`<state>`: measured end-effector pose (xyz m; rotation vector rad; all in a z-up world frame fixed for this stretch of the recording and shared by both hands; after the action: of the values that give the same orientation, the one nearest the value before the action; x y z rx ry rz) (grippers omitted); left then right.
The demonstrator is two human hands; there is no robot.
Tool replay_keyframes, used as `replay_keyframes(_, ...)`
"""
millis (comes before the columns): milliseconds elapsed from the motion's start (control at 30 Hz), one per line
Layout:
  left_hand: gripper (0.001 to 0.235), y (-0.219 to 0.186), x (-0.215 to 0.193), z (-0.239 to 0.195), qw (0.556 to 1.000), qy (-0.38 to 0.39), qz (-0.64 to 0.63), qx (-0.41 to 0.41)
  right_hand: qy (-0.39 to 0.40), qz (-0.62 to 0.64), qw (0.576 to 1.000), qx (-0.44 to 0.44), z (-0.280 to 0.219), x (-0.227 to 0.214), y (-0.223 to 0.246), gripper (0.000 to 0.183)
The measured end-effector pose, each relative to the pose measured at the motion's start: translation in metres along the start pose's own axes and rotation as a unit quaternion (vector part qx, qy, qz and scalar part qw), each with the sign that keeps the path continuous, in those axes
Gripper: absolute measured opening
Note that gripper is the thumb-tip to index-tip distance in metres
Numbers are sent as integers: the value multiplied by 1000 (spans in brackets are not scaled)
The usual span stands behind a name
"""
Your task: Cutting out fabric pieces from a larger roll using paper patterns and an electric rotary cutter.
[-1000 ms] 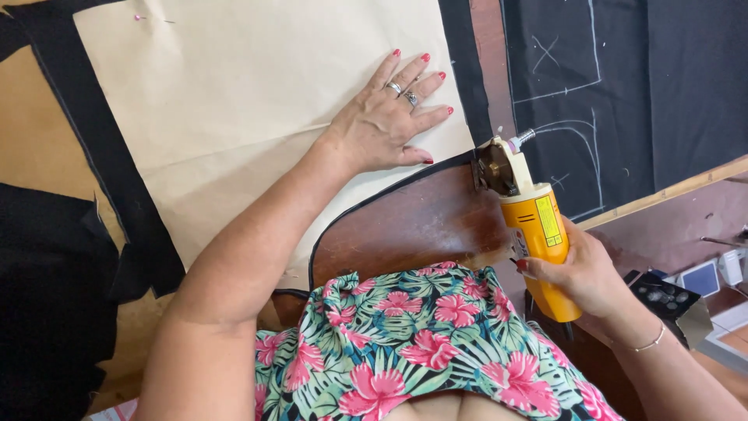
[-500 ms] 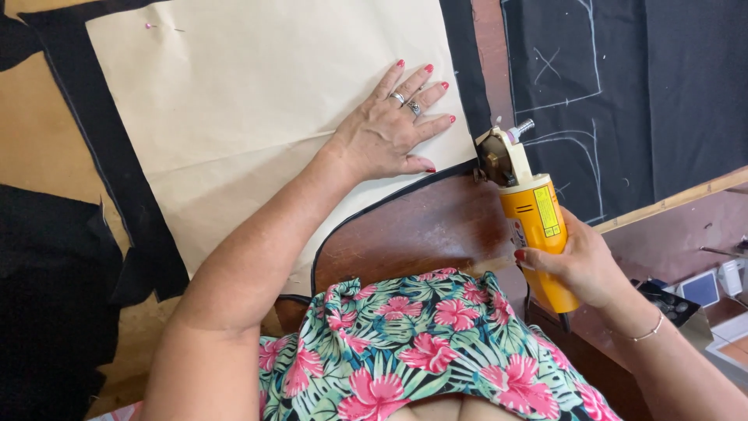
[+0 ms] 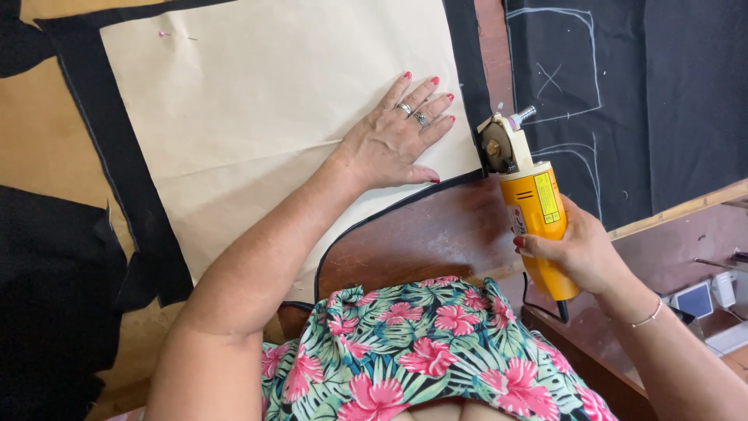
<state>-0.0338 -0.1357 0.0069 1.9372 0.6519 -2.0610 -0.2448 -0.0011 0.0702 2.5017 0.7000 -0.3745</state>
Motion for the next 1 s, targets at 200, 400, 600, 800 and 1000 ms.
replay_keyframes(200, 92, 1, 3, 2, 1000, 24, -2, -7, -5, -33, 999, -9, 4, -4, 9, 62)
replay_keyframes(400, 95, 2, 5, 3, 1000, 21, 4, -10, -7, -47, 998, -28, 7, -4, 18, 62)
replay_keyframes(600, 97, 4, 6, 2, 1000, 24, 5, -14, 2, -5, 1000, -27, 3, -2, 13, 62)
replay_keyframes(800, 98, 3, 3, 0, 1000, -20, -10, -5, 14, -7, 999, -37, 4, -1, -3, 63)
replay_keyframes(1000, 97, 3, 1, 1, 1000, 10, -19, -11, 16, -2, 1000, -11, -2, -3, -25, 63)
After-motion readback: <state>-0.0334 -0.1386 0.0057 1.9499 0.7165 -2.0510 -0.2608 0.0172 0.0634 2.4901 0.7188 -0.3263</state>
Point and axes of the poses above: each hand's wrist, its own z-axis towards the middle knuckle, its own x-axis out of the palm, y = z × x, the point moved 8 cm from there along z, towards the middle knuckle, and after that the axes turned 10 degrees about y, right-handed, at the moved point
